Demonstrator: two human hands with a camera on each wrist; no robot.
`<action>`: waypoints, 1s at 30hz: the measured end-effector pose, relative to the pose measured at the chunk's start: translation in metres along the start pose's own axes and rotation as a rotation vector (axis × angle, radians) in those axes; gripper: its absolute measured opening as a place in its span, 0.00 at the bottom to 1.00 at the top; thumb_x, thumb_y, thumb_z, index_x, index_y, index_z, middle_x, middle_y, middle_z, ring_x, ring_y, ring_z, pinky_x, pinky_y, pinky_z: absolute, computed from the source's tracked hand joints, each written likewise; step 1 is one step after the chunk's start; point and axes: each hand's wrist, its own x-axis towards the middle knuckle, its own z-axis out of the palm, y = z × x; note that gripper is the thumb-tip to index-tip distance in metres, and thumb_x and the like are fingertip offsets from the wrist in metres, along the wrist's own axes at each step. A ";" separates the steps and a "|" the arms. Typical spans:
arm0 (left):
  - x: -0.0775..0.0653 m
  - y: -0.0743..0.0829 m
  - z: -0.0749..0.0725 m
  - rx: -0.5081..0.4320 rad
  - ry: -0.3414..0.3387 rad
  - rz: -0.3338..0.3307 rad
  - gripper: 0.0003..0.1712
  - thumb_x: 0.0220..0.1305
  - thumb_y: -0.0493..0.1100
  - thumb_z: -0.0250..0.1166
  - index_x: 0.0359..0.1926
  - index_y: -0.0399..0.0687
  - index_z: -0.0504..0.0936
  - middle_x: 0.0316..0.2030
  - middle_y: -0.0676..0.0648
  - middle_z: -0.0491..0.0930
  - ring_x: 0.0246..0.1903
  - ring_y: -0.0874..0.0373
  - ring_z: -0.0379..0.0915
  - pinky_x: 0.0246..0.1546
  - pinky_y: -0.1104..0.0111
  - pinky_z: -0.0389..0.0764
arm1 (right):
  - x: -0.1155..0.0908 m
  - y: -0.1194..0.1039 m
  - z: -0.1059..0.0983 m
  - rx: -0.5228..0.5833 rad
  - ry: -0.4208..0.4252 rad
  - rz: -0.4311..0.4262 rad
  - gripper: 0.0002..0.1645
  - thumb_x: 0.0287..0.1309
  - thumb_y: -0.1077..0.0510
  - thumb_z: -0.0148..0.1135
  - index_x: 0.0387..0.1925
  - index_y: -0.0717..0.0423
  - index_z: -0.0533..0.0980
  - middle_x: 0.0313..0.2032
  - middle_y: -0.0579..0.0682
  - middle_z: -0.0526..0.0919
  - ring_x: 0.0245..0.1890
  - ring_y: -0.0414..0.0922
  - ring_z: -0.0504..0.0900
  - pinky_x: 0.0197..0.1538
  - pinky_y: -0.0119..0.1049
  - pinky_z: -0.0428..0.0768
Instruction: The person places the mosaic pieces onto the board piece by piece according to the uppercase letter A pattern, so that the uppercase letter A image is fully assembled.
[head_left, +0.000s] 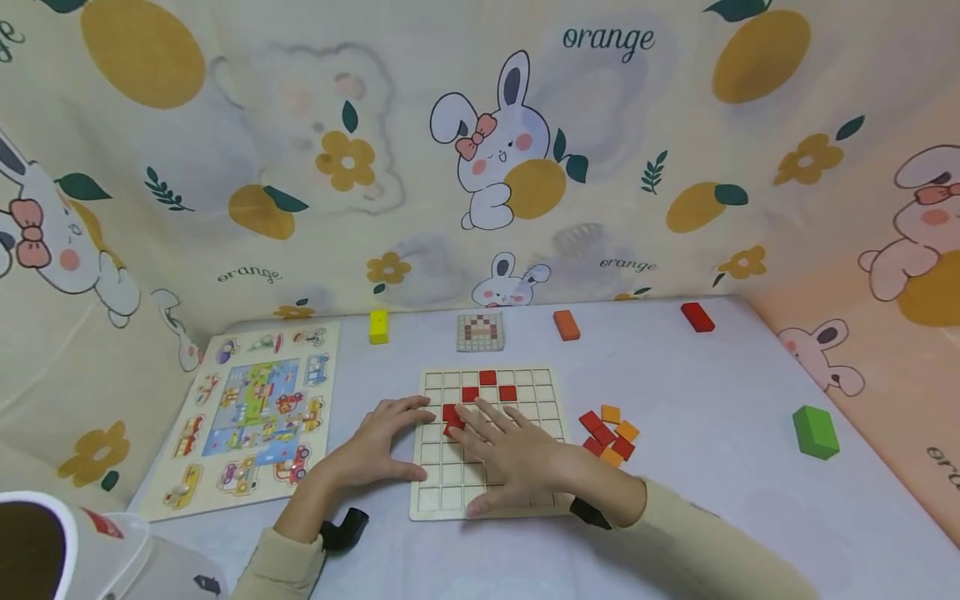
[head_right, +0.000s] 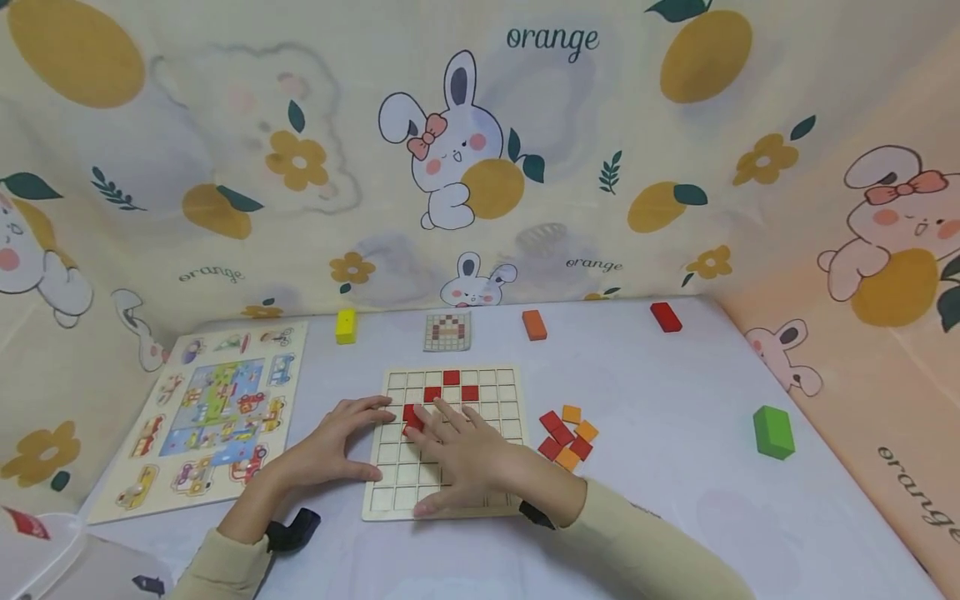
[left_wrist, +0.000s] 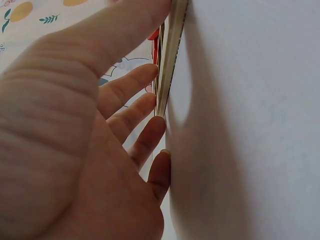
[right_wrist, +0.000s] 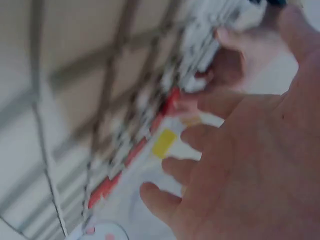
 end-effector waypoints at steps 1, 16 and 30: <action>0.000 0.000 0.000 0.002 0.003 0.004 0.45 0.47 0.60 0.78 0.66 0.54 0.74 0.74 0.46 0.60 0.69 0.45 0.55 0.65 0.38 0.58 | -0.002 -0.002 0.003 -0.012 -0.014 -0.007 0.61 0.55 0.20 0.52 0.79 0.48 0.47 0.79 0.52 0.40 0.77 0.58 0.37 0.73 0.61 0.45; 0.001 0.000 -0.001 0.006 0.003 0.027 0.45 0.48 0.59 0.78 0.65 0.50 0.74 0.73 0.45 0.60 0.69 0.44 0.55 0.65 0.39 0.57 | 0.009 0.004 0.006 -0.021 -0.042 -0.025 0.54 0.60 0.21 0.46 0.78 0.45 0.53 0.78 0.44 0.47 0.78 0.56 0.39 0.73 0.61 0.45; 0.001 0.000 -0.001 0.002 -0.002 0.030 0.45 0.48 0.60 0.78 0.65 0.50 0.74 0.73 0.45 0.61 0.69 0.43 0.55 0.65 0.38 0.56 | 0.023 0.018 -0.009 0.002 -0.051 -0.128 0.37 0.65 0.38 0.60 0.70 0.47 0.69 0.74 0.43 0.60 0.78 0.53 0.39 0.73 0.60 0.48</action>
